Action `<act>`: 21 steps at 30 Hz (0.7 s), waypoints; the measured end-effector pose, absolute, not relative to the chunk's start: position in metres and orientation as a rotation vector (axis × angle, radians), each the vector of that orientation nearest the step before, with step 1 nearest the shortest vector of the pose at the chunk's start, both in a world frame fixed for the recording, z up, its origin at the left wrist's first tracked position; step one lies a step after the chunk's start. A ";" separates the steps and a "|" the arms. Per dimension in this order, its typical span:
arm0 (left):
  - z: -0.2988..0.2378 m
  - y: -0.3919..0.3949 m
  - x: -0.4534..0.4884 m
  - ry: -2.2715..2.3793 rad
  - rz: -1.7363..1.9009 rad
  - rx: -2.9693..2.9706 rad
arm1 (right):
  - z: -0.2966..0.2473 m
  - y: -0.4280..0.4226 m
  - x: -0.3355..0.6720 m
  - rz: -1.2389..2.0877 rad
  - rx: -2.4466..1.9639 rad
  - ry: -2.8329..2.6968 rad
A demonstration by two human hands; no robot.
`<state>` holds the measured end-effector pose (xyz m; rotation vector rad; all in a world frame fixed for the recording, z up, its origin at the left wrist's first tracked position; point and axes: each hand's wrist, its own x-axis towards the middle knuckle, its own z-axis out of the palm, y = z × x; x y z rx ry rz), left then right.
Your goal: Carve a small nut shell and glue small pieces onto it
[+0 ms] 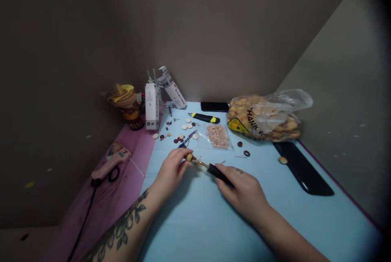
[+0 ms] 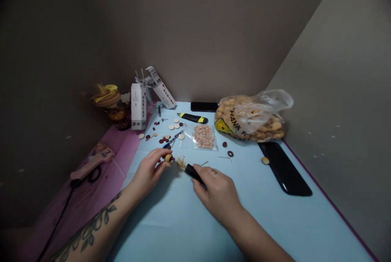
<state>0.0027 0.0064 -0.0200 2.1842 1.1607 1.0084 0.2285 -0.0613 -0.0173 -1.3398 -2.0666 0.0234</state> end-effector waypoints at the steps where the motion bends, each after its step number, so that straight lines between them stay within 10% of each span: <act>1: -0.020 0.006 0.003 1.157 1.008 2.189 | -0.018 -0.061 0.229 0.032 -1.340 -2.066; 21: -0.012 0.006 0.004 1.198 1.015 2.049 | -0.016 -0.064 0.224 0.213 -1.350 -2.016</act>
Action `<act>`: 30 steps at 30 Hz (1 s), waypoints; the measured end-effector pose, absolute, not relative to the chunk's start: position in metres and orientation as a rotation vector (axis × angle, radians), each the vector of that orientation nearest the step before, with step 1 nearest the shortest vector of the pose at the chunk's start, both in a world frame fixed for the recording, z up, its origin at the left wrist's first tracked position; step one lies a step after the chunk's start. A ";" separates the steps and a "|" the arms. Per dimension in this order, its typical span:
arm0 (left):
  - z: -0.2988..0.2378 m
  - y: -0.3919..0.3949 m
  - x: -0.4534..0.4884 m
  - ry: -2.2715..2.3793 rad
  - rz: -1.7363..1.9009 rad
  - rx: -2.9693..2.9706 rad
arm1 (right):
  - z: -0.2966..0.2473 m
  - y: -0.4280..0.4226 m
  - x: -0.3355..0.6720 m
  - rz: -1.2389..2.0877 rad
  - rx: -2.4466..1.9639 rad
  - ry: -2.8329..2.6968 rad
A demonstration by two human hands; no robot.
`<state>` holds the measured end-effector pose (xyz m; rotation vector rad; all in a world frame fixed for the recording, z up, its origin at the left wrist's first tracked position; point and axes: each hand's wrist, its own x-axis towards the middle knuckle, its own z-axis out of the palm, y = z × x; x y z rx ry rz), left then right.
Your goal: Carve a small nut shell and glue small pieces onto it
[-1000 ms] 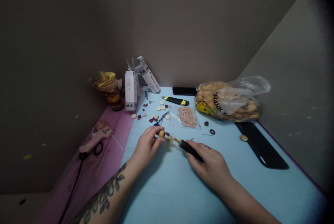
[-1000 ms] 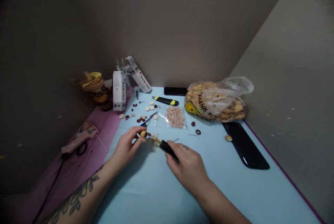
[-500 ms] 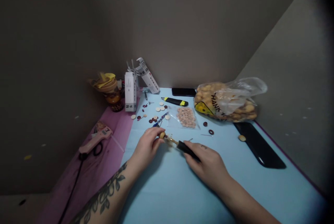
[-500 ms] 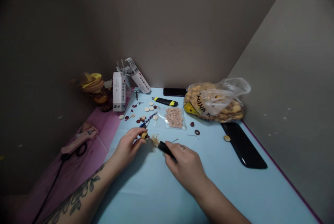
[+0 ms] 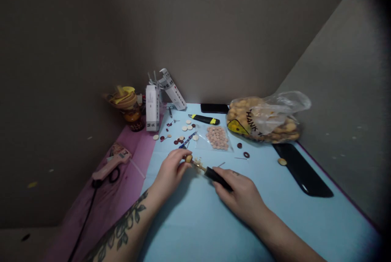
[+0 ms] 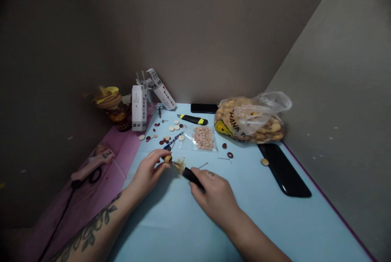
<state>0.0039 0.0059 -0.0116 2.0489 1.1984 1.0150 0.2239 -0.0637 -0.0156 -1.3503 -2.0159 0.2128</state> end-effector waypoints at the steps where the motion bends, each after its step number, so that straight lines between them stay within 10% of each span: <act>1: -0.011 0.006 0.004 1.201 1.013 2.047 | -0.015 -0.064 0.224 0.216 -1.344 -2.011; 30: -0.011 0.007 0.010 1.077 1.104 1.255 | -0.014 -0.058 0.230 0.299 -1.442 -1.871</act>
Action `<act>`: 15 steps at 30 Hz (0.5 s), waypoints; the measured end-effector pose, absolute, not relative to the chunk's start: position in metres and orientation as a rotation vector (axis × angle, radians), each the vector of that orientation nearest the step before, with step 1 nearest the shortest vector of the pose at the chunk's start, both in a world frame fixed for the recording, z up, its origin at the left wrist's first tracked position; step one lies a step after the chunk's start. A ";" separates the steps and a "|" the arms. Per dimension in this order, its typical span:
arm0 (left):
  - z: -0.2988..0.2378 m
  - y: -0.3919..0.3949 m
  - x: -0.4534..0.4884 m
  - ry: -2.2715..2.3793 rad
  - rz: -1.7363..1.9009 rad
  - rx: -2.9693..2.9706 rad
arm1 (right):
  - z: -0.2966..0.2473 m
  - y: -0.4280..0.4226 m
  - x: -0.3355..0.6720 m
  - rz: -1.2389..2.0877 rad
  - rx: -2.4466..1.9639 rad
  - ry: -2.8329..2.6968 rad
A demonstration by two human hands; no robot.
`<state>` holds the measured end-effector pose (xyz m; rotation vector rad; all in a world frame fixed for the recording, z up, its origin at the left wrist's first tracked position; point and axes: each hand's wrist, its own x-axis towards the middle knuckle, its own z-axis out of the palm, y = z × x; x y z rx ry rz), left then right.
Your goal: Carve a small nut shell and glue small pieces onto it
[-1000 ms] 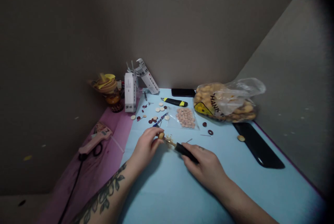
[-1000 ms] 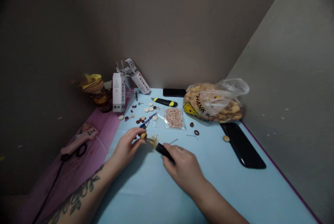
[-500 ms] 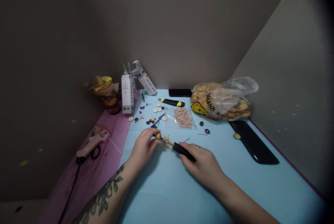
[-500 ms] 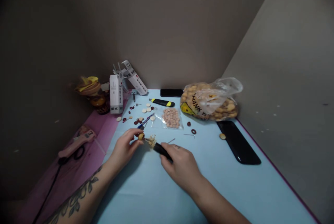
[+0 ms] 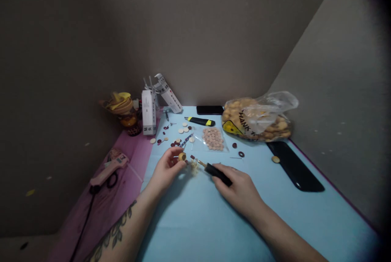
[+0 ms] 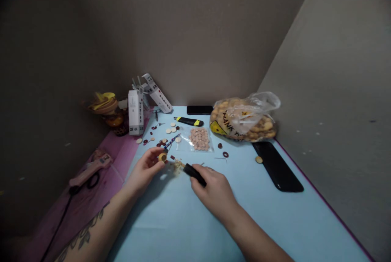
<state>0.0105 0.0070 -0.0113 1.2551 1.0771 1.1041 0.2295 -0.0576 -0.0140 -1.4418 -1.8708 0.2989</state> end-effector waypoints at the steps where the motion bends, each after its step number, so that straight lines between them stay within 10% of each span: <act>1: -0.012 0.007 0.011 1.035 1.109 1.166 | -0.014 -0.058 0.229 0.308 -1.438 -1.862; 15: -0.008 0.005 0.011 1.113 0.974 1.278 | -0.012 -0.060 0.229 0.330 -1.398 -1.871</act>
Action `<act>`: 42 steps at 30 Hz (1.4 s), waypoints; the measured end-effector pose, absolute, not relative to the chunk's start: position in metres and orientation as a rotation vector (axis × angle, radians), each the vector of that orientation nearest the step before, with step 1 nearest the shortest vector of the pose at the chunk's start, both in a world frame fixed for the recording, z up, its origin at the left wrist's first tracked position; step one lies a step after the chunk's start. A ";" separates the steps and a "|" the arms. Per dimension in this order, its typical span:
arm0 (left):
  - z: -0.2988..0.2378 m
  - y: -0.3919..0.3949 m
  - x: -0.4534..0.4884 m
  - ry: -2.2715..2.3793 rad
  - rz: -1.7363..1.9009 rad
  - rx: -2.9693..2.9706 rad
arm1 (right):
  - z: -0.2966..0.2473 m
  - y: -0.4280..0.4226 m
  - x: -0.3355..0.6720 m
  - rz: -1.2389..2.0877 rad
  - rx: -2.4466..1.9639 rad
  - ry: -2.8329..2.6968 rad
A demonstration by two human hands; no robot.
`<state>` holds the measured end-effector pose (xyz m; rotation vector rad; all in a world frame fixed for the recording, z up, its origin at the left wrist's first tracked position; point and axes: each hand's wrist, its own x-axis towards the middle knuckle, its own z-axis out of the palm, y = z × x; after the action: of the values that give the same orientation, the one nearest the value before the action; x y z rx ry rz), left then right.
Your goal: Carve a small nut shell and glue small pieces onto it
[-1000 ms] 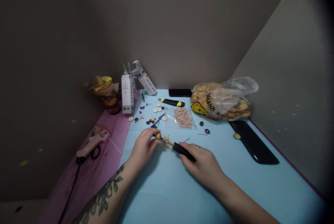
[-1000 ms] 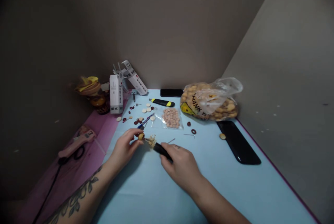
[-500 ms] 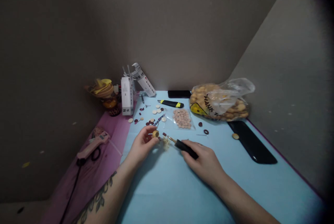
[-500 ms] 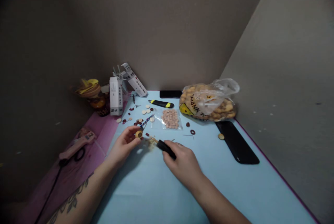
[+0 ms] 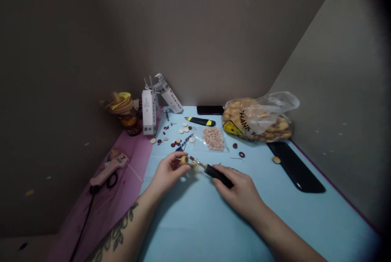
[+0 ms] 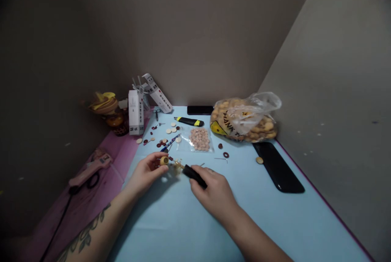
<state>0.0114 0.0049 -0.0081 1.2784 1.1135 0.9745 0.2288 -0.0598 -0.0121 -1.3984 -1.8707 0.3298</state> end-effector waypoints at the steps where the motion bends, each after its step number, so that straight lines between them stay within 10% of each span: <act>1: -0.008 0.005 0.011 1.138 0.976 1.345 | -0.012 -0.060 0.229 0.329 -1.391 -1.884; 19: -0.010 0.007 0.006 1.158 1.029 1.867 | -0.016 -0.060 0.230 0.353 -1.424 -2.016; 42: -0.013 0.011 0.006 1.038 1.066 1.173 | -0.014 -0.056 0.234 0.394 -1.450 -1.842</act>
<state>0.0060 0.0109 -0.0133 1.1729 1.0382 1.0656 0.2337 -0.0559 -0.0138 -1.4503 -1.8422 0.3944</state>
